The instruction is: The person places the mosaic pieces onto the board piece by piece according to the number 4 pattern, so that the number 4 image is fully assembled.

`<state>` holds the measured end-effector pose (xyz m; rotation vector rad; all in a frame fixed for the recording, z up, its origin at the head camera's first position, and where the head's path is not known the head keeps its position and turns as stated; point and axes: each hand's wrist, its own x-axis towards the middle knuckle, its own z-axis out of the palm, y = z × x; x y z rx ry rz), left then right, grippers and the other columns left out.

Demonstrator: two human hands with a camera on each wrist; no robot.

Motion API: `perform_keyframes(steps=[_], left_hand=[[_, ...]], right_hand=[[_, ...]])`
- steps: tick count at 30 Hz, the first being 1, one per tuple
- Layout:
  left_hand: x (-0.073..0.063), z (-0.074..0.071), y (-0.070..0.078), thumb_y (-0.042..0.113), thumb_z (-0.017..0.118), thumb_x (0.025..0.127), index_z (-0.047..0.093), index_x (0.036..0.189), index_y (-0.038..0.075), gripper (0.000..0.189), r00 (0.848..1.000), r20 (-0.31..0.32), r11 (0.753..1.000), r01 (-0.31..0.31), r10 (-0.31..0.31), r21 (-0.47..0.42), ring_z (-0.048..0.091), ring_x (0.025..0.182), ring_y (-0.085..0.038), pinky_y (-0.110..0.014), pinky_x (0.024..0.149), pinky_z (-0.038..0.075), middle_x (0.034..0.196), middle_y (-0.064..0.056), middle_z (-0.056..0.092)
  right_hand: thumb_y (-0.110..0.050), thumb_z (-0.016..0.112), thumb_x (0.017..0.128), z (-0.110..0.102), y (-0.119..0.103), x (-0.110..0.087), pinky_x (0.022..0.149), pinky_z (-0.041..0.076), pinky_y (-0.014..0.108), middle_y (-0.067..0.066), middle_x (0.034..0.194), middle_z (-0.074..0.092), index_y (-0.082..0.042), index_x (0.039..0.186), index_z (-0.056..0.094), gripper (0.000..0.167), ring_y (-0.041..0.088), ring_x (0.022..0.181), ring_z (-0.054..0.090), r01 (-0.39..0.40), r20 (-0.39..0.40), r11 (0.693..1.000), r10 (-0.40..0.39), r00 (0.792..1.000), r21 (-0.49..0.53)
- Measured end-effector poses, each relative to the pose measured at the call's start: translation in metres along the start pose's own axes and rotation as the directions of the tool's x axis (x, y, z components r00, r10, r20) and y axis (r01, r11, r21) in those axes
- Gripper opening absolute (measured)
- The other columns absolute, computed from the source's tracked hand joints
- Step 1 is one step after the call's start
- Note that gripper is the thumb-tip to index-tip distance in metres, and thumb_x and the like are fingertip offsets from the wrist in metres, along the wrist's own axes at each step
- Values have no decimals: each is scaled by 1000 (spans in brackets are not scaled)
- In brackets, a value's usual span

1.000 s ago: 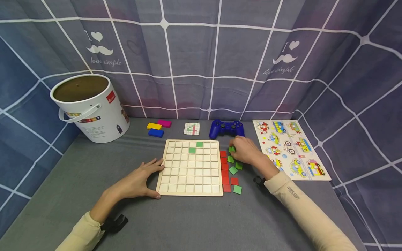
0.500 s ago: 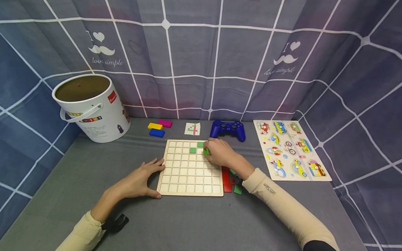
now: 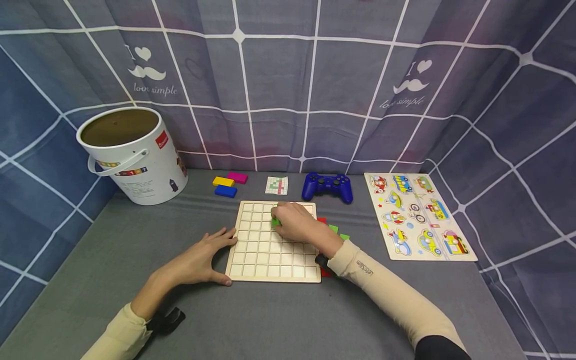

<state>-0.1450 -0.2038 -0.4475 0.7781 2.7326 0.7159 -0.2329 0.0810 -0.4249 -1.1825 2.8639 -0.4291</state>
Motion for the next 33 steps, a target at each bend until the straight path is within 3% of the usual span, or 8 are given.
perform_keyframes(steps=[9, 13, 17, 20, 22, 27, 29, 33], left_hand=[[-2, -1, 2, 46, 94, 63, 52, 146, 6, 101, 1000, -4, 1000, 0, 0, 2, 23, 148, -35, -68, 112, 17, 160, -11, 32], [-2, -1, 2, 47, 94, 63, 52, 145, 6, 101, 1000, -4, 1000, -4, 4, 0, 23, 148, -35, -68, 112, 18, 160, -11, 32], [-2, -1, 2, 47, 94, 63, 52, 146, 7, 102, 1000, -1, 1000, 0, 0, -7, 22, 148, -35, -67, 113, 16, 160, -11, 31], [-2, -1, 2, 47, 94, 63, 52, 146, 7, 101, 1000, 2, 1000, 10, -10, -6, 22, 149, -35, -67, 113, 16, 160, -10, 31], [-2, 0, 2, 47, 94, 63, 52, 146, 7, 102, 1000, 6, 1000, 12, -11, -4, 22, 149, -35, -68, 113, 16, 160, -10, 31], [-1, 2, 2, 49, 93, 64, 51, 147, 7, 102, 1000, 14, 1000, 7, -6, -8, 21, 149, -34, -67, 113, 16, 161, -10, 30], [0, 1, 2, 49, 93, 64, 50, 147, 7, 102, 1000, 13, 1000, 6, -6, -7, 21, 149, -33, -66, 114, 15, 161, -9, 29], [-1, 0, 2, 46, 94, 63, 51, 146, 6, 102, 1000, 2, 1000, -1, 1, -9, 21, 149, -34, -67, 113, 16, 161, -11, 31]], right_hand=[[-14, 76, 84, 10, -9, 16, 54, 34, 26, -4, 74, 49, -15, 75, 62, 16, 9, 64, 43, 33, -5, 999, -33, 999, -20], [-11, 75, 83, 12, -10, 22, 53, 34, 25, -6, 69, 48, -19, 68, 57, 25, 8, 62, 42, 34, 13, 999, -34, 999, -2], [-7, 77, 82, 11, -10, 28, 51, 29, 25, -7, 63, 46, -15, 63, 59, 27, 8, 58, 36, 43, 24, 998, -44, 999, 47], [-11, 79, 84, 9, -10, 30, 50, 28, 24, -7, 61, 48, -12, 70, 67, 18, 7, 56, 36, 44, 49, 996, -47, 998, 72], [-16, 80, 86, 7, -10, 28, 50, 29, 24, -4, 64, 52, -11, 85, 74, 8, 8, 56, 39, 38, 70, 996, -43, 997, 77], [-22, 77, 90, -14, -2, 14, 61, 50, 28, 5, 91, 73, -7, 115, 74, 30, 16, 75, 67, -4, 32, 996, 1, 999, 90], [-20, 76, 90, -27, 4, 5, 67, 56, 33, 6, 102, 74, -8, 113, 75, 26, 20, 85, 70, -23, 0, 995, 24, 1000, 99], [-16, 75, 91, -48, 22, -15, 67, 56, 35, 3, 98, 73, -10, 108, 78, 18, 16, 80, 69, -80, -23, 993, 82, 996, 88]])
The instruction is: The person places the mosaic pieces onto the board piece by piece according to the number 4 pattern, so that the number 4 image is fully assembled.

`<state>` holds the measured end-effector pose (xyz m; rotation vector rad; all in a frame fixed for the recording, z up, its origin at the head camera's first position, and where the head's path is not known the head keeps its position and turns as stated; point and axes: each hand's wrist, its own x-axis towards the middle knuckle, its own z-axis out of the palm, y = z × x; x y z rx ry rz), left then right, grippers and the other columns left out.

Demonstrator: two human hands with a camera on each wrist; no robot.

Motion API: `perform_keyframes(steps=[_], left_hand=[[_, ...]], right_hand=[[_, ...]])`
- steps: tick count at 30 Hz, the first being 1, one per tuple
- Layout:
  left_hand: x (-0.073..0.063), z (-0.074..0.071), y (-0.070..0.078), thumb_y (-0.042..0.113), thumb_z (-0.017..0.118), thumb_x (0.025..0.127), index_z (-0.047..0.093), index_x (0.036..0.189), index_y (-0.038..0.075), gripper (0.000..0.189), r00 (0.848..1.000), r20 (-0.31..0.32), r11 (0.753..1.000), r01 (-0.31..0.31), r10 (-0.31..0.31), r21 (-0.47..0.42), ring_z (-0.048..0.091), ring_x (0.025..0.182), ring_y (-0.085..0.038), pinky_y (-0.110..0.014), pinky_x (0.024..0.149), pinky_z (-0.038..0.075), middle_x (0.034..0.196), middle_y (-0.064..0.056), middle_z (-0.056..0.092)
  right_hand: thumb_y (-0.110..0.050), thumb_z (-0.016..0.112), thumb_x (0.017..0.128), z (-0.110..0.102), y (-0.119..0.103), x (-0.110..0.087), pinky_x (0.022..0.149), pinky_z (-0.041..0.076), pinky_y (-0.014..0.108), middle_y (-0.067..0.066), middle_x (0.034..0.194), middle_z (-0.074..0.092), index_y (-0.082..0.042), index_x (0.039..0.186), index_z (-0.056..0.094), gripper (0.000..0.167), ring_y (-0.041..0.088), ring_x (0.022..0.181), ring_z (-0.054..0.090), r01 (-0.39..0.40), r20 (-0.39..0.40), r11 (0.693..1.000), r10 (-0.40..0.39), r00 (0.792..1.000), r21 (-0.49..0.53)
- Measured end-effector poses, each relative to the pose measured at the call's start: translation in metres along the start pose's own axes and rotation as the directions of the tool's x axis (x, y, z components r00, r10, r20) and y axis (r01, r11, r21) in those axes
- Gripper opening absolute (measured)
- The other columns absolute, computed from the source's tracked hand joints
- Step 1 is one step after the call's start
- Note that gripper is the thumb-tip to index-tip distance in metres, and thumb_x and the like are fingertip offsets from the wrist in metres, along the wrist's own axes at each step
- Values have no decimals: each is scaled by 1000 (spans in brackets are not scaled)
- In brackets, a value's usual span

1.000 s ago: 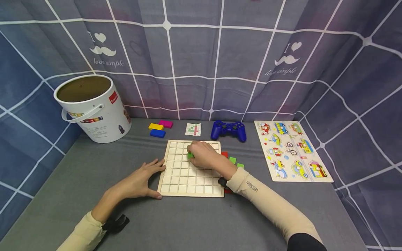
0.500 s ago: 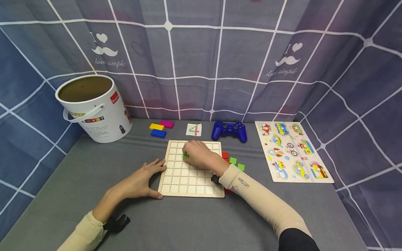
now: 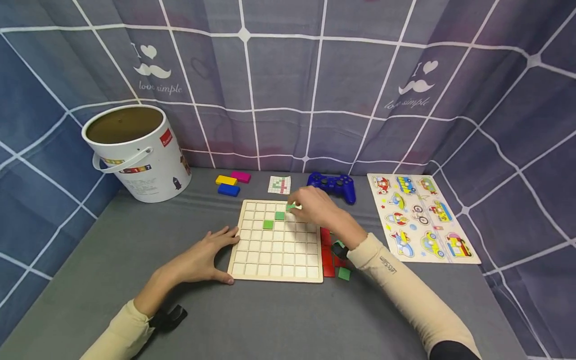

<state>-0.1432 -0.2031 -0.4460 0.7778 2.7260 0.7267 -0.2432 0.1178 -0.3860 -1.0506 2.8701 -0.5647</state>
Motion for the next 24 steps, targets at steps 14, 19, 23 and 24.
perform_keyframes(steps=[14, 19, 23, 24], left_hand=[[-1, -2, -1, 48, 94, 63, 50, 147, 8, 103, 1000, -2, 1000, 9, -9, 8, 20, 149, -33, -66, 114, 15, 161, -9, 30], [-1, -2, -1, 48, 93, 63, 50, 147, 8, 103, 1000, -2, 1000, 1, -1, 8, 21, 149, -34, -67, 113, 16, 161, -10, 30], [1, -1, -1, 49, 93, 63, 50, 148, 8, 103, 1000, 5, 1000, 6, -6, 19, 21, 149, -34, -66, 113, 16, 161, -9, 29], [1, -1, -1, 50, 93, 63, 50, 148, 8, 103, 1000, 7, 1000, 5, -5, 18, 21, 149, -34, -66, 113, 16, 161, -9, 29]], right_hand=[[-20, 84, 80, -2, 61, -67, 65, 51, 39, 3, 82, 68, -5, 103, 75, 28, 15, 72, 59, -139, 88, 987, 145, 985, -75], [-20, 84, 80, 7, 67, -77, 61, 49, 37, -1, 78, 64, -7, 96, 75, 23, 13, 68, 55, -170, 93, 981, 178, 980, -90], [-19, 84, 79, 10, 68, -79, 61, 49, 36, -1, 78, 65, -8, 96, 75, 22, 13, 68, 55, -177, 72, 981, 183, 980, -80], [-19, 84, 79, 10, 68, -79, 60, 48, 36, -1, 78, 64, -8, 96, 75, 22, 13, 67, 55, -178, 72, 981, 184, 980, -81]])
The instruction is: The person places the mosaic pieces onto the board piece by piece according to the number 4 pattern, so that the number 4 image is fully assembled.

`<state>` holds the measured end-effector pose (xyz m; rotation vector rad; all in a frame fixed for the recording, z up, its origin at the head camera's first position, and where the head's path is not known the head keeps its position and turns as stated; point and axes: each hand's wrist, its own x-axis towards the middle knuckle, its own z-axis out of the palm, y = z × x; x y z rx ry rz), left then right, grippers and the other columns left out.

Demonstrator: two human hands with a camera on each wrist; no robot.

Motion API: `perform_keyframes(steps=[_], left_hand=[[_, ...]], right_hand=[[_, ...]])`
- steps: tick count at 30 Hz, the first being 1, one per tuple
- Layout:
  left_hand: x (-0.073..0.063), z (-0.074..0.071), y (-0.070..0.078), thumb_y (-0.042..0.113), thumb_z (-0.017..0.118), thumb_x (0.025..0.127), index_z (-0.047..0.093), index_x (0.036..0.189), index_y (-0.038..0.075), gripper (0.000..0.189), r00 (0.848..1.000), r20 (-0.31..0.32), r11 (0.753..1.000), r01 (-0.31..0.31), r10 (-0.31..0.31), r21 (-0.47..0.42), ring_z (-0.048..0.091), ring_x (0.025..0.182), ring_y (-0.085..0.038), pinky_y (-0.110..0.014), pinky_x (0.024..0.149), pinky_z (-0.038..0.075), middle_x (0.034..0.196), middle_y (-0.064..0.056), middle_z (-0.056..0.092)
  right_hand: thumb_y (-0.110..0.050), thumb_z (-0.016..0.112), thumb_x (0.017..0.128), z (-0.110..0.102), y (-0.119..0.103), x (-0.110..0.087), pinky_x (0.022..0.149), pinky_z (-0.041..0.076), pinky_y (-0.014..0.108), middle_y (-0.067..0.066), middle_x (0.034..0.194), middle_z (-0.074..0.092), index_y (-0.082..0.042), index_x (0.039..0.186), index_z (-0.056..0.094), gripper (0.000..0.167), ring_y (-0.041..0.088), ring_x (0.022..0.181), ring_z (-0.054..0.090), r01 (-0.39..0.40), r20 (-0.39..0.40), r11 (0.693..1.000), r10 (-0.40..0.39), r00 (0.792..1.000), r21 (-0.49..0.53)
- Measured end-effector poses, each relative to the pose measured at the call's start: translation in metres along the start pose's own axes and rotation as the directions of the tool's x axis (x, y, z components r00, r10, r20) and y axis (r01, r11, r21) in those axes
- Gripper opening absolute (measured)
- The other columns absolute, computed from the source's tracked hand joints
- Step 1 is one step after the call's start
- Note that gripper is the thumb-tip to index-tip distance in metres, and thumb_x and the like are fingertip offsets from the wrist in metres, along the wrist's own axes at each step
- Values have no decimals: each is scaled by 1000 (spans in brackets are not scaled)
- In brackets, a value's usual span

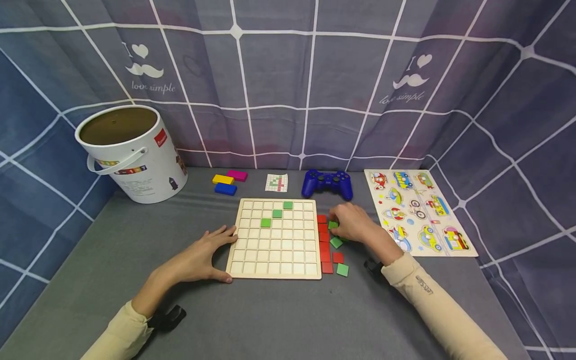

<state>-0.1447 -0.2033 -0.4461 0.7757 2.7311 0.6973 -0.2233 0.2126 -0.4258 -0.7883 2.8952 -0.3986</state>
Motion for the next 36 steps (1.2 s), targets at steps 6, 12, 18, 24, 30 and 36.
perform_keyframes(steps=[6, 12, 18, 24, 30, 36], left_hand=[[0, 0, -1, 48, 93, 63, 50, 148, 8, 103, 1000, 3, 1000, 4, -4, -11, 20, 149, -33, -66, 114, 15, 161, -9, 30], [0, -1, -1, 48, 94, 63, 50, 147, 8, 102, 1000, -1, 1000, 3, -3, -10, 20, 149, -33, -66, 114, 16, 161, -9, 29], [0, 0, 0, 48, 93, 63, 50, 147, 8, 103, 1000, -3, 1000, 7, -7, -9, 20, 149, -34, -67, 113, 16, 161, -9, 29], [-1, 0, 0, 49, 93, 63, 50, 147, 8, 103, 1000, 3, 1000, 10, -10, -7, 20, 149, -33, -66, 114, 15, 161, -8, 29], [-1, -1, 0, 49, 93, 63, 50, 148, 9, 103, 1000, 6, 1000, 14, -14, -6, 20, 149, -33, -67, 114, 15, 162, -8, 29], [-1, 0, 0, 49, 93, 64, 50, 148, 9, 103, 1000, 6, 1000, 13, -13, -6, 20, 150, -33, -67, 114, 15, 162, -8, 28]], right_hand=[[-18, 83, 79, -4, -5, 4, 59, 46, 35, 0, 78, 64, -7, 97, 76, 21, 14, 66, 52, 5, -16, 1000, -5, 1000, -12], [-18, 82, 80, -1, -19, 13, 56, 44, 33, 0, 77, 63, -9, 93, 75, 18, 13, 64, 50, 46, -52, 999, -46, 998, 2], [-17, 82, 80, 7, -37, 22, 54, 40, 29, 0, 73, 58, -12, 86, 72, 13, 11, 63, 49, 93, -71, 996, -91, 993, 17], [-14, 81, 79, 14, -53, 32, 54, 39, 28, -1, 73, 58, -11, 86, 71, 12, 10, 62, 48, 141, -62, 990, -139, 988, 22], [-13, 78, 79, 21, -70, 43, 54, 33, 26, -3, 71, 50, -11, 81, 67, 12, 10, 62, 42, 198, -45, 980, -197, 979, 2], [-12, 78, 80, 23, -91, 50, 56, 33, 27, -5, 71, 48, -11, 80, 66, 12, 10, 66, 42, 250, -41, 968, -250, 967, -6]])
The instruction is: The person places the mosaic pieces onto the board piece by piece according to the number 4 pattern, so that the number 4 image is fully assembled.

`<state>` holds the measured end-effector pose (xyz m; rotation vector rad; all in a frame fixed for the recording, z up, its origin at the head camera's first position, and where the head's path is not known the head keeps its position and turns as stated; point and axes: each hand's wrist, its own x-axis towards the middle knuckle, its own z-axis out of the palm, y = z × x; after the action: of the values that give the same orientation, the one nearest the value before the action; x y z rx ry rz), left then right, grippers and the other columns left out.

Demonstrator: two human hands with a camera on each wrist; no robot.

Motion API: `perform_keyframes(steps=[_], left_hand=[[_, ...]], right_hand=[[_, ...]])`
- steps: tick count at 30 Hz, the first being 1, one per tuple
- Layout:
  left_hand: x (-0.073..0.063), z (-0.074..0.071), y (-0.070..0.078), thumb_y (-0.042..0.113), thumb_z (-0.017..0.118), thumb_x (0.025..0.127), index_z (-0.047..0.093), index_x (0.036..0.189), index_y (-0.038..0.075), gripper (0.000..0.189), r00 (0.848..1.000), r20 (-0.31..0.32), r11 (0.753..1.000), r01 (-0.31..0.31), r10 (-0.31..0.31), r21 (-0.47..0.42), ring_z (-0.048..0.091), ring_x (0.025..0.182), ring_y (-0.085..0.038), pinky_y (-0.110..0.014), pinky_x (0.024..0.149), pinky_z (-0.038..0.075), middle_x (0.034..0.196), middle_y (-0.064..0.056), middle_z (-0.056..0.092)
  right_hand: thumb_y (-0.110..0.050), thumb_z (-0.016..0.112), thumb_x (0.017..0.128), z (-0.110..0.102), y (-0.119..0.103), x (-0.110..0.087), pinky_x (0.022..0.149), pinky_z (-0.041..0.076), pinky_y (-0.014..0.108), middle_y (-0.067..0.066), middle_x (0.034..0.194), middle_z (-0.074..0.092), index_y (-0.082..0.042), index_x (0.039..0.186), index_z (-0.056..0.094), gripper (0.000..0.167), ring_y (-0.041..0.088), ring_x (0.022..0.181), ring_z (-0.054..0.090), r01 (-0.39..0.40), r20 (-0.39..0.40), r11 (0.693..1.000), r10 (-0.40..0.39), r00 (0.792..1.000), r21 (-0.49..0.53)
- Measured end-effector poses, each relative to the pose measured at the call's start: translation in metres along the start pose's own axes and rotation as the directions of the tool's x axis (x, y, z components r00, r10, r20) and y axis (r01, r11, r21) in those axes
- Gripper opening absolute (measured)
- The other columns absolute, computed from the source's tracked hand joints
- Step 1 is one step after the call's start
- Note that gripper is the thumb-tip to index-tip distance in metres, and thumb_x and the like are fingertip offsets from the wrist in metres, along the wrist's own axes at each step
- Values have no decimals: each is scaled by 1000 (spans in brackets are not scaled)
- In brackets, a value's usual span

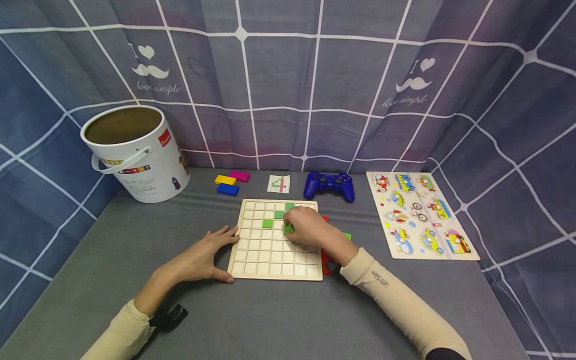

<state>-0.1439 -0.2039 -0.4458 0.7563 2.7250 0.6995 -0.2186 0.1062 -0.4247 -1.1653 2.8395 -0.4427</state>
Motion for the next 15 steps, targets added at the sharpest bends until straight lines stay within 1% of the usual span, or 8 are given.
perform_keyframes(steps=[6, 10, 15], left_hand=[[0, -1, 1, 48, 93, 64, 50, 148, 8, 103, 1000, 2, 1000, -1, 1, 0, 20, 149, -33, -67, 114, 15, 162, -8, 29], [1, 0, 1, 47, 94, 63, 51, 147, 7, 102, 1000, -4, 1000, -14, 14, -8, 22, 149, -35, -68, 113, 15, 161, -10, 30], [1, 1, 0, 48, 93, 63, 51, 146, 6, 102, 999, -15, 1000, -29, 29, -5, 24, 148, -37, -70, 111, 17, 160, -12, 31]], right_hand=[[-14, 78, 80, 3, -16, 11, 56, 33, 26, -4, 72, 47, -11, 78, 65, 13, 10, 66, 42, 22, 14, 1000, -22, 1000, -4], [-14, 79, 79, 5, -24, 17, 57, 38, 27, -5, 73, 49, -12, 80, 66, 12, 10, 67, 45, 42, 10, 999, -42, 999, 5], [-13, 77, 80, 9, -31, 24, 56, 34, 27, -5, 71, 47, -11, 75, 62, 15, 10, 65, 41, 53, 6, 999, -53, 999, 1]])
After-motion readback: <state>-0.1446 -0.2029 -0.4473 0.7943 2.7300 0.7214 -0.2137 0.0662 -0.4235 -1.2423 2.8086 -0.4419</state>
